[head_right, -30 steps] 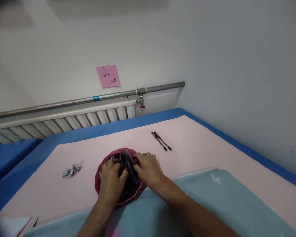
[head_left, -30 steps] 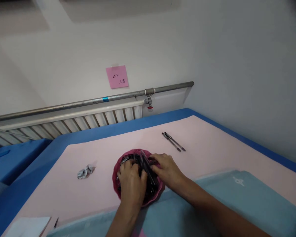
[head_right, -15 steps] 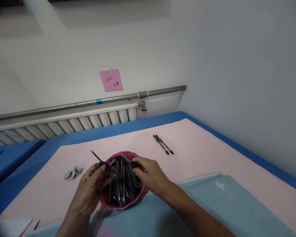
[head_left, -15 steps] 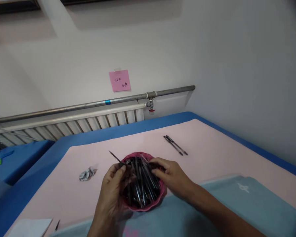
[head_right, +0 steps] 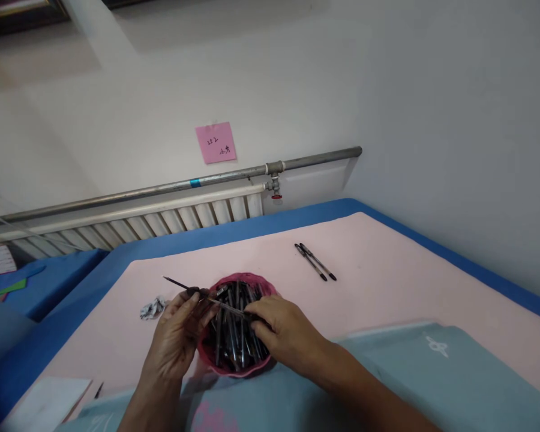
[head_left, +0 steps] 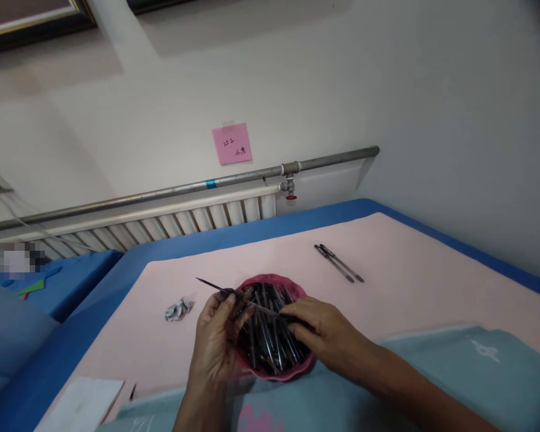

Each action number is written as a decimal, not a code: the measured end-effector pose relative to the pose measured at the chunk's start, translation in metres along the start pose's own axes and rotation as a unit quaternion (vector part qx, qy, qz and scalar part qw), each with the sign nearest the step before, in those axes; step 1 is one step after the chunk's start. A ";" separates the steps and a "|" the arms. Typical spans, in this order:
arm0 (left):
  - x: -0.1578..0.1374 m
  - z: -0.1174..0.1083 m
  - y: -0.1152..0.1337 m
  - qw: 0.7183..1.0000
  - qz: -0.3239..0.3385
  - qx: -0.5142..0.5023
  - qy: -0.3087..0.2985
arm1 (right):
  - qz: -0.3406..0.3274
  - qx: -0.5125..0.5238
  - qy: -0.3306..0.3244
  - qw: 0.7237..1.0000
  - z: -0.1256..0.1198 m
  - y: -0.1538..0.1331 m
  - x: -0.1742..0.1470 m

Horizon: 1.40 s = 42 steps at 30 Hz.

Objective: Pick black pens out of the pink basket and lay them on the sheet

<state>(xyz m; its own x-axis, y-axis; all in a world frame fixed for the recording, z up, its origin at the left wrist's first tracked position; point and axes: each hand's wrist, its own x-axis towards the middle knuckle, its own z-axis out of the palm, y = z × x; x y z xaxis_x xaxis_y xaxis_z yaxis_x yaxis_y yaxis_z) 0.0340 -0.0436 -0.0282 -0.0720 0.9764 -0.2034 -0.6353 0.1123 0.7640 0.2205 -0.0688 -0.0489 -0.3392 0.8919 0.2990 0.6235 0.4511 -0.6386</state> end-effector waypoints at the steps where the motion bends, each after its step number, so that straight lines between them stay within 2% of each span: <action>1: 0.001 -0.001 0.000 1.000 0.002 0.002 -0.001 | 0.004 0.003 0.000 1.000 0.000 0.000 0.000; 6: 0.003 -0.004 -0.002 1.000 0.014 0.021 -0.007 | 0.040 0.041 -0.014 0.998 -0.001 -0.006 0.002; 13: 0.004 -0.007 -0.002 0.997 0.037 0.063 -0.008 | 0.109 0.150 -0.033 0.982 -0.001 -0.013 0.003; 17: 0.002 -0.006 -0.002 0.995 0.030 0.090 -0.019 | 0.117 0.161 -0.032 0.979 0.000 -0.014 0.003; 20: -0.001 -0.005 -0.004 0.994 0.027 0.103 -0.031 | 0.098 0.137 -0.030 0.985 0.000 -0.014 0.002; 23: -0.005 -0.003 -0.005 0.987 0.009 0.139 -0.074 | 0.086 0.122 -0.023 0.989 0.000 -0.014 0.002; 26: -0.008 -0.003 -0.002 0.974 -0.026 0.186 -0.127 | 0.097 0.158 -0.007 0.983 0.001 -0.013 0.002; 28: -0.006 -0.005 0.002 0.972 -0.016 0.202 -0.120 | 0.113 0.188 0.010 0.976 0.001 -0.012 0.003; 31: 0.002 -0.013 0.010 0.968 0.038 0.241 -0.056 | 0.145 0.216 0.045 0.964 -0.001 -0.012 0.004; 34: 0.010 -0.024 0.017 0.949 0.076 0.306 -0.001 | 0.160 0.228 0.067 0.958 -0.003 -0.012 0.006; 37: 0.014 -0.032 0.021 0.921 0.109 0.374 0.021 | 0.166 0.217 0.089 0.958 -0.005 -0.011 0.007; 42: 0.016 -0.039 0.024 0.842 0.169 0.511 0.047 | 0.159 0.200 0.102 0.961 -0.005 -0.008 0.008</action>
<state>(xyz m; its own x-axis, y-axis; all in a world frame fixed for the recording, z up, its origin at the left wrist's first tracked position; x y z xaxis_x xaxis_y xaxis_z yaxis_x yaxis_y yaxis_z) -0.0125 -0.0321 -0.0375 -0.2068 0.9710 0.1197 0.4222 -0.0218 0.9062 0.2170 -0.0652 -0.0379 -0.0056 0.9885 0.1512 0.3383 0.1441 -0.9299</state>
